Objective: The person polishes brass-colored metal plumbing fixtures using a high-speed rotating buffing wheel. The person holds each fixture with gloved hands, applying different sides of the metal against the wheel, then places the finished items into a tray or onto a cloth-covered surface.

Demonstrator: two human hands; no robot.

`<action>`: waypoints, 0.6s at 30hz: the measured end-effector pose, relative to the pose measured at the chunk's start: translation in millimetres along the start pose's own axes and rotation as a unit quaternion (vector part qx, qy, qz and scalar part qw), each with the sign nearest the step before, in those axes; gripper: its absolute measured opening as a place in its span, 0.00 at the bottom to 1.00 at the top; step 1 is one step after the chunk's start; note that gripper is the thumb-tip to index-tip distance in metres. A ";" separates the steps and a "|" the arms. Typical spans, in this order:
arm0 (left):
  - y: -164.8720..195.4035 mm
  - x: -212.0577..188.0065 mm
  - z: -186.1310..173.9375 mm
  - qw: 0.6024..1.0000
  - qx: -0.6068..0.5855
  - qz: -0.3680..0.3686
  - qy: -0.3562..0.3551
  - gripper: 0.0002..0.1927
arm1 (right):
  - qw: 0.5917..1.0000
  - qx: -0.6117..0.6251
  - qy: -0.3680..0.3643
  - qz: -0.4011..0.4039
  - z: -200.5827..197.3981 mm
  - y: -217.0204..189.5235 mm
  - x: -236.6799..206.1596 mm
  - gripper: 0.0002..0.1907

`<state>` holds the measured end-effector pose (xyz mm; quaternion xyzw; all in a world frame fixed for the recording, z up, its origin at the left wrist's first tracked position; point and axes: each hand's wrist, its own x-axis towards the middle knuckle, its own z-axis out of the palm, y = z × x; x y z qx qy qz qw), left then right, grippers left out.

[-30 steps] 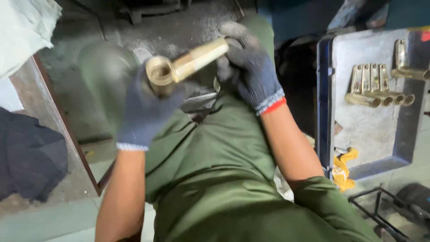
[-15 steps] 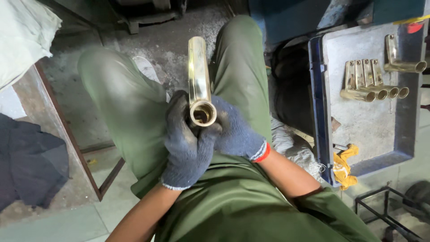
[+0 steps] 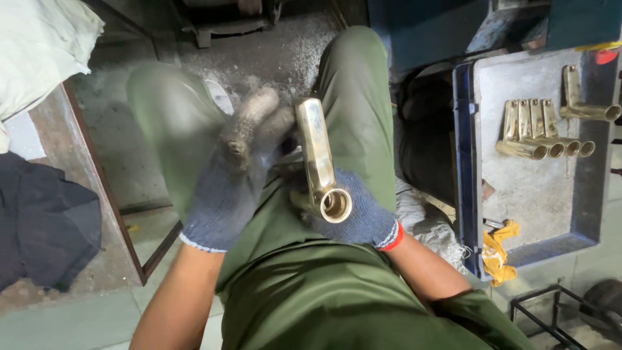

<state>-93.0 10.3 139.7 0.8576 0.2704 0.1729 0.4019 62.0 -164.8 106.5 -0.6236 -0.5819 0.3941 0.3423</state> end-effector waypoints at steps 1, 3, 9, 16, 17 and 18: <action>-1.9 0.9 1.3 1.000 0.001 0.007 0.002 0.21 | 1.000 -0.009 -0.012 -0.022 -0.5 1.2 -0.6 0.19; -4.0 1.1 4.9 1.000 -0.003 0.021 -0.001 0.23 | 0.994 0.105 -0.003 0.001 -2.5 3.8 -2.0 0.22; -5.8 1.6 11.5 0.985 -0.161 -0.060 0.003 0.22 | 0.975 0.206 -0.048 0.067 -7.1 11.2 -1.0 0.23; -16.0 9.3 13.4 0.993 -0.113 -0.042 0.020 0.20 | 0.931 0.357 -0.047 0.060 -8.2 8.9 7.9 0.29; -18.6 10.7 13.1 0.992 -0.114 -0.044 0.021 0.20 | 0.912 0.395 -0.052 0.094 -6.6 8.2 10.1 0.30; -21.2 12.9 13.9 0.991 -0.124 -0.048 0.023 0.20 | 0.892 0.430 -0.056 0.127 -5.2 8.4 13.2 0.31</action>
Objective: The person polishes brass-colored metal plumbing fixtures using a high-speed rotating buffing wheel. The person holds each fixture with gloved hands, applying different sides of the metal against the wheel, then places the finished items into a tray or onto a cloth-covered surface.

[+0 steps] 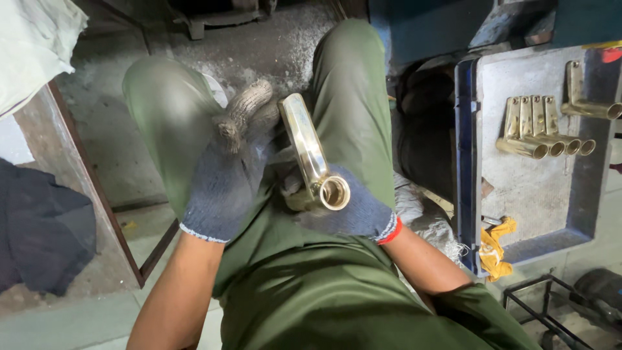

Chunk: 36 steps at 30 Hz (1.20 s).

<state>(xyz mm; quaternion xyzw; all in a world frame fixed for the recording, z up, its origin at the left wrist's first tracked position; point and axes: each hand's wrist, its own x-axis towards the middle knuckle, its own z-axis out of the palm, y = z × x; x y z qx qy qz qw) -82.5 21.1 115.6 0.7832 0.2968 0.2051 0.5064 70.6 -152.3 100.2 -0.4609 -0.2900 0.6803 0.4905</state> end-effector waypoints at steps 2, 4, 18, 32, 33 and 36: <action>-6.5 6.1 -1.0 1.000 -0.016 -0.004 0.009 0.20 | 0.998 0.057 0.000 0.017 0.6 0.9 9.4 0.30; -16.5 17.2 -2.0 0.984 -0.161 -0.080 0.014 0.21 | 0.996 0.088 -0.011 -0.010 -3.2 0.8 26.3 0.25; -115.5 116.3 7.1 0.869 -0.437 -0.216 0.088 0.18 | 0.959 0.238 0.128 0.090 -26.4 -28.9 185.1 0.13; -146.0 142.6 6.4 0.774 -0.512 -0.362 0.087 0.29 | 0.952 0.256 0.142 0.087 -36.2 -22.2 219.3 0.12; -143.9 144.6 6.4 0.768 -0.487 -0.404 0.096 0.33 | 0.953 0.249 0.151 0.087 -35.8 -22.3 219.0 0.12; -130.8 140.8 5.4 0.789 -0.412 -0.447 0.088 0.38 | 0.919 0.368 0.083 0.116 -36.2 -21.4 203.8 0.12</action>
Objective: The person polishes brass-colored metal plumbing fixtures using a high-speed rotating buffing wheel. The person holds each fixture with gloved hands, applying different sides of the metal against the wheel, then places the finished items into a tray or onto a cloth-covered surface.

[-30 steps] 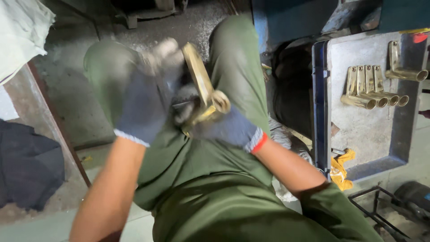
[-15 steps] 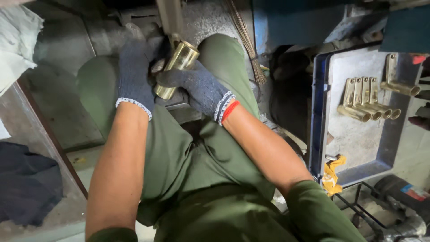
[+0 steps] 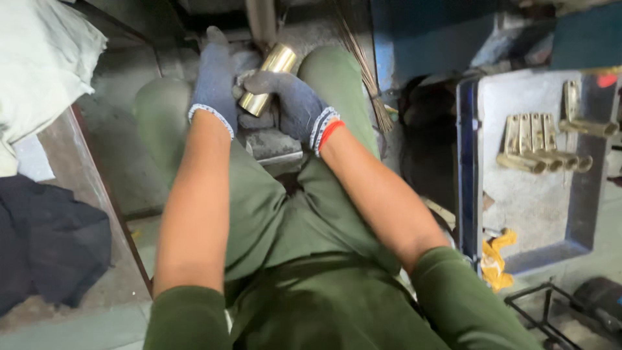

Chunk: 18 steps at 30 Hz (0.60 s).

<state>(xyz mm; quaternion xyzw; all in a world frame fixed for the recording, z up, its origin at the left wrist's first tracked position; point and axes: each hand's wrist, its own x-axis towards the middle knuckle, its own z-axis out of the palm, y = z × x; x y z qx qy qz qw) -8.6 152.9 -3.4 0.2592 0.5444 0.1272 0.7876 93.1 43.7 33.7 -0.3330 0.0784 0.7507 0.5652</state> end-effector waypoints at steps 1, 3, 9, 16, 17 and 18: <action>-8.6 -11.9 -0.2 0.997 -0.021 0.053 -0.051 0.34 | 0.998 -0.058 0.013 -0.011 -5.2 5.6 -15.4 0.13; -22.3 -42.9 -4.0 0.972 -0.066 0.164 -0.153 0.32 | 0.983 -0.178 0.030 -0.032 -15.5 17.5 -50.2 0.14; -69.6 -145.2 -30.4 0.916 -0.180 0.191 -0.302 0.34 | 0.922 -0.362 -0.069 -0.122 -31.2 66.3 -157.8 0.32; -47.4 -121.4 -22.0 0.485 0.698 0.525 0.053 0.24 | 0.778 -0.598 0.025 -0.191 -8.7 44.6 -142.7 0.13; -42.4 -110.5 -16.1 0.503 0.684 0.525 0.061 0.21 | 0.761 -0.614 0.038 -0.206 -7.1 33.9 -130.3 0.15; -36.4 -98.5 -9.6 0.520 0.671 0.524 0.069 0.18 | 0.744 -0.629 0.050 -0.219 -5.9 22.6 -113.7 0.18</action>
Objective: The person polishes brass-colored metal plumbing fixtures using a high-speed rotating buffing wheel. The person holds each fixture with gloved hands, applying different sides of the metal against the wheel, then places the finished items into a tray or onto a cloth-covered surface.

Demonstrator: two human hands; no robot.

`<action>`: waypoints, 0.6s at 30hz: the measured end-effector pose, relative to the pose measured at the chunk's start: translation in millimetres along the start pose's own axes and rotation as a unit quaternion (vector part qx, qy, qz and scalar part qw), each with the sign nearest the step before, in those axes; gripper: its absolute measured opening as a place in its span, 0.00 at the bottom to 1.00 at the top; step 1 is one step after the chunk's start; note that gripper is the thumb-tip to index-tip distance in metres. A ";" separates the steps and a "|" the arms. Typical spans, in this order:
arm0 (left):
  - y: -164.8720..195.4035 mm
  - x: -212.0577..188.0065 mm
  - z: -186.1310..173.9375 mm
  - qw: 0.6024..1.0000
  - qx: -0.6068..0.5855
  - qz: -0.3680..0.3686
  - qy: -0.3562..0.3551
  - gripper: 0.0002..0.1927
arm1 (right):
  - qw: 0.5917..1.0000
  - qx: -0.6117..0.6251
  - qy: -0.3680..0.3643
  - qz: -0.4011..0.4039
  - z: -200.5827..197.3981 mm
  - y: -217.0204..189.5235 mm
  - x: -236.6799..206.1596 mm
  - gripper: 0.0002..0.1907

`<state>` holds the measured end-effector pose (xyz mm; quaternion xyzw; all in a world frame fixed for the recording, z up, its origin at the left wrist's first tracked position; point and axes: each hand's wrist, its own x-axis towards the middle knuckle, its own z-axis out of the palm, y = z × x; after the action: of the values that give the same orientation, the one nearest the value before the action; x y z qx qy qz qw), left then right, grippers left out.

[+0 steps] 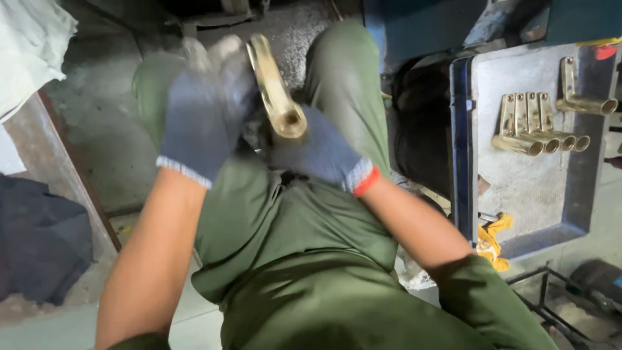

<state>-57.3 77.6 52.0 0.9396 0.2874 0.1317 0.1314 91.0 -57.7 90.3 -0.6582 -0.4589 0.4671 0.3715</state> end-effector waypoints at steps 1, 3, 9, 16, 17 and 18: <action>-2.9 12.9 5.7 1.000 -0.014 -0.016 0.009 0.16 | 0.998 0.009 -0.025 0.058 -3.2 3.1 23.4 0.14; -9.4 33.3 14.7 0.997 -0.040 -0.053 0.028 0.15 | 0.988 0.056 -0.041 0.136 -2.0 9.6 57.3 0.10; -18.0 63.7 53.4 0.409 -0.788 -0.458 0.046 0.31 | 0.975 0.113 0.002 0.189 3.6 29.0 106.0 0.12; -36.6 80.5 85.0 0.434 -0.786 -0.438 0.053 0.25 | 0.974 0.131 0.025 0.182 -0.7 29.1 132.3 0.13; -34.4 79.5 83.5 0.409 -0.797 -0.443 0.047 0.24 | 0.977 0.131 0.027 0.168 -1.6 27.9 131.4 0.13; -30.7 78.5 80.7 0.382 -0.807 -0.449 0.037 0.23 | 0.974 0.136 0.025 0.180 -2.4 26.6 128.8 0.12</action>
<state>16.1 133.4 -19.5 0.1188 0.4305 0.2584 0.8566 118.5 56.6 31.3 -0.6851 -0.2553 0.5675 0.3787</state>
